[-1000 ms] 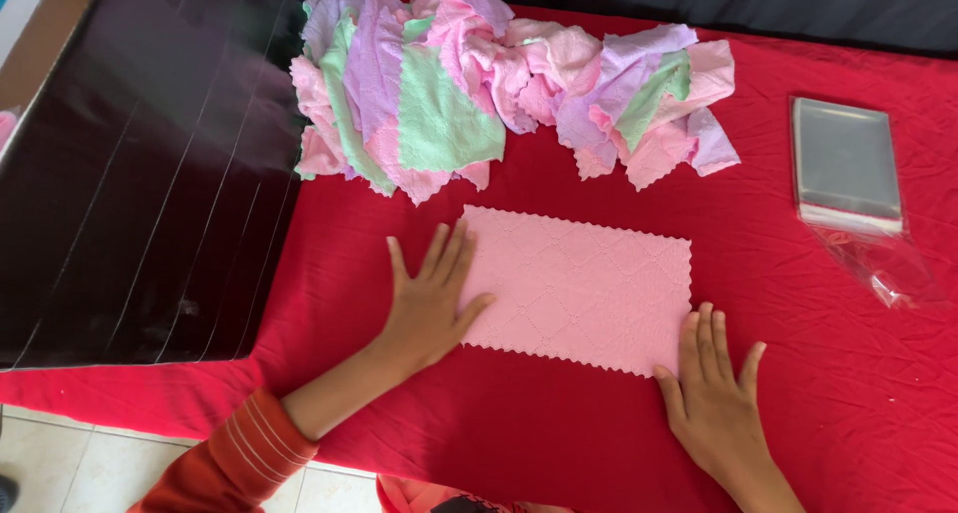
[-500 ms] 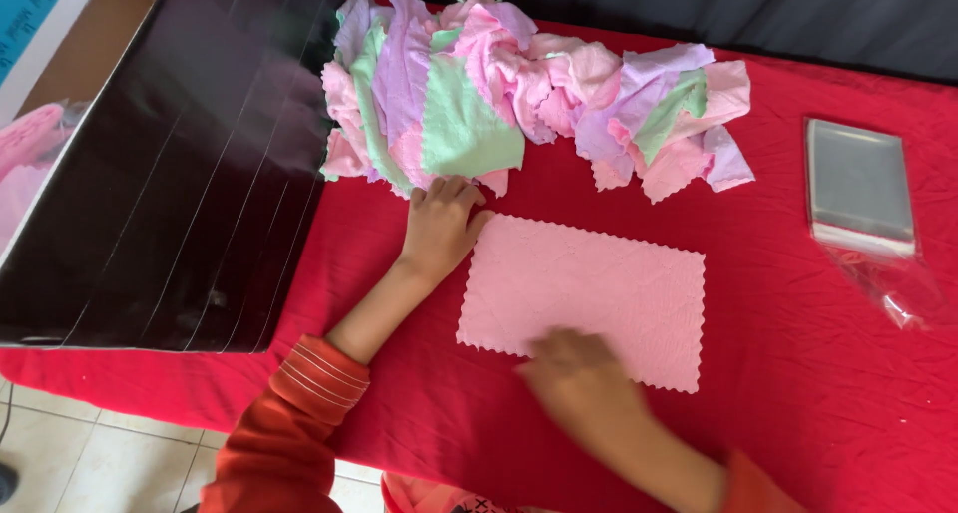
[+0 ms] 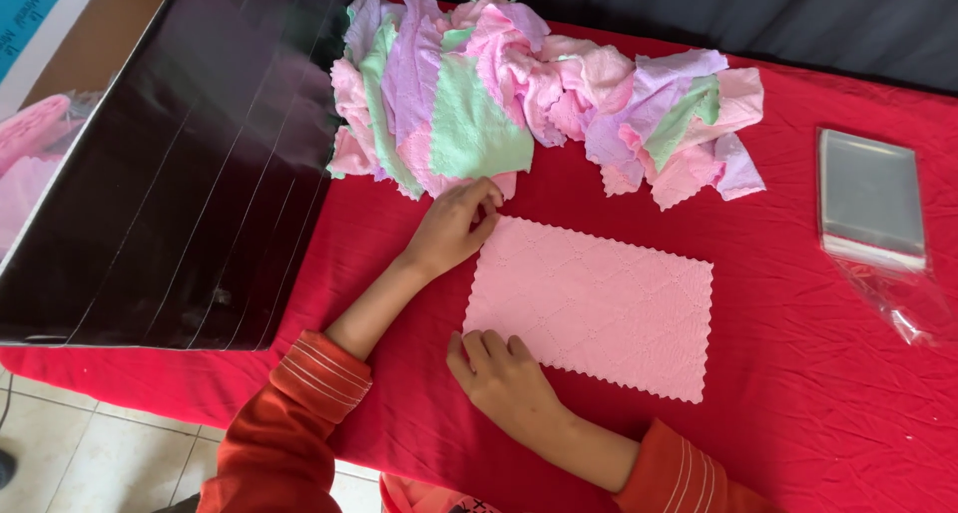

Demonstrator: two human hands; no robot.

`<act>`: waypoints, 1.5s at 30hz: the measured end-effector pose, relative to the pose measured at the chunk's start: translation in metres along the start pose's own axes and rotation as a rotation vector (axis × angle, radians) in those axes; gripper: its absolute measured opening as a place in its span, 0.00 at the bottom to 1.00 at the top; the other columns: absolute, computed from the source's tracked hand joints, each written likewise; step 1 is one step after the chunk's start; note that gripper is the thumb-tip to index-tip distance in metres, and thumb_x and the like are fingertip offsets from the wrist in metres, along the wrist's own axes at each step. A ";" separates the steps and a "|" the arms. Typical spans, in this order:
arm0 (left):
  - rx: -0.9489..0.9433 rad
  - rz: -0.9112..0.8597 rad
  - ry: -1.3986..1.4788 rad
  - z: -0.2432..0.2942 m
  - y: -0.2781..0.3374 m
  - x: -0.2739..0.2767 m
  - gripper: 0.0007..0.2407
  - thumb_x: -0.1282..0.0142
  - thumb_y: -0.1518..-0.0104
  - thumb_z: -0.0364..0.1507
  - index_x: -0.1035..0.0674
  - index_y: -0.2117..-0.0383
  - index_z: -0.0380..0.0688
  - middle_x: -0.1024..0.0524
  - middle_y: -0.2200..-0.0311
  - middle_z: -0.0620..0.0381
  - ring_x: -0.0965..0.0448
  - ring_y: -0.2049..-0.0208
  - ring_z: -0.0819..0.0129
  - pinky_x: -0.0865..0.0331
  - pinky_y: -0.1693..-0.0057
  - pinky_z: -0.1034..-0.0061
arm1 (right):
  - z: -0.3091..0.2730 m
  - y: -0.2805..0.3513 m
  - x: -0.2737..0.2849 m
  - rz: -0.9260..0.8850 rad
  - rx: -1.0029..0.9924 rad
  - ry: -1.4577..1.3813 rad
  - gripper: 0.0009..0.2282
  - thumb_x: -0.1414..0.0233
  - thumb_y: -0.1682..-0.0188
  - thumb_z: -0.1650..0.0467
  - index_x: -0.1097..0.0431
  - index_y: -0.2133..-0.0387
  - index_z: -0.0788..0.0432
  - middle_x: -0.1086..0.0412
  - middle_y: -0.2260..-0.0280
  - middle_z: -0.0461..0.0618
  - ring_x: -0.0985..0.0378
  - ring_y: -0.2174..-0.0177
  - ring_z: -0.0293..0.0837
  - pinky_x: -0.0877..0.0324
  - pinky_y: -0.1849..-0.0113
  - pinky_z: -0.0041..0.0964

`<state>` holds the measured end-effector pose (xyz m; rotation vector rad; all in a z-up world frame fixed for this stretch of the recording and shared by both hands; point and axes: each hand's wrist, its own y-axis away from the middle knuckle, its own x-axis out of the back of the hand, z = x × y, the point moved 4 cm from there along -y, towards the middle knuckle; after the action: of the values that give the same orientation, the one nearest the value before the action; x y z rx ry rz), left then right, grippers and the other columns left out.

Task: Folding small microfiber cloths and placing them into clear plastic adhesive bags for packaging.

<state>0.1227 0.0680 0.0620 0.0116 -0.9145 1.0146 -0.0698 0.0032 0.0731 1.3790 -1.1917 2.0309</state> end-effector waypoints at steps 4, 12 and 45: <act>-0.059 -0.096 0.038 0.003 -0.001 0.000 0.07 0.47 0.46 0.17 0.25 0.67 0.45 0.25 0.64 0.60 0.26 0.62 0.66 0.31 0.50 0.70 | 0.005 0.002 -0.002 0.039 -0.009 -0.106 0.13 0.43 0.65 0.79 0.28 0.64 0.63 0.32 0.66 0.54 0.35 0.76 0.40 0.37 0.77 0.29; 0.169 -0.273 0.203 0.005 -0.016 -0.003 0.07 0.53 0.42 0.19 0.21 0.69 0.42 0.27 0.64 0.58 0.34 0.74 0.73 0.36 0.66 0.80 | 0.033 0.022 0.021 0.050 -0.096 -0.194 0.07 0.44 0.59 0.84 0.27 0.67 0.68 0.34 0.65 0.54 0.31 0.75 0.36 0.28 0.75 0.24; -0.156 -0.588 0.245 0.045 -0.086 -0.115 0.06 0.36 0.51 0.31 0.17 0.70 0.48 0.19 0.69 0.62 0.22 0.66 0.73 0.31 0.58 0.79 | 0.051 0.103 0.030 -0.037 -0.318 0.177 0.10 0.42 0.62 0.77 0.26 0.65 0.62 0.29 0.55 0.54 0.29 0.62 0.46 0.33 0.62 0.38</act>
<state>0.1328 -0.0821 0.0483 0.0233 -0.7004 0.3863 -0.1296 -0.0997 0.0644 1.0405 -1.3291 1.8004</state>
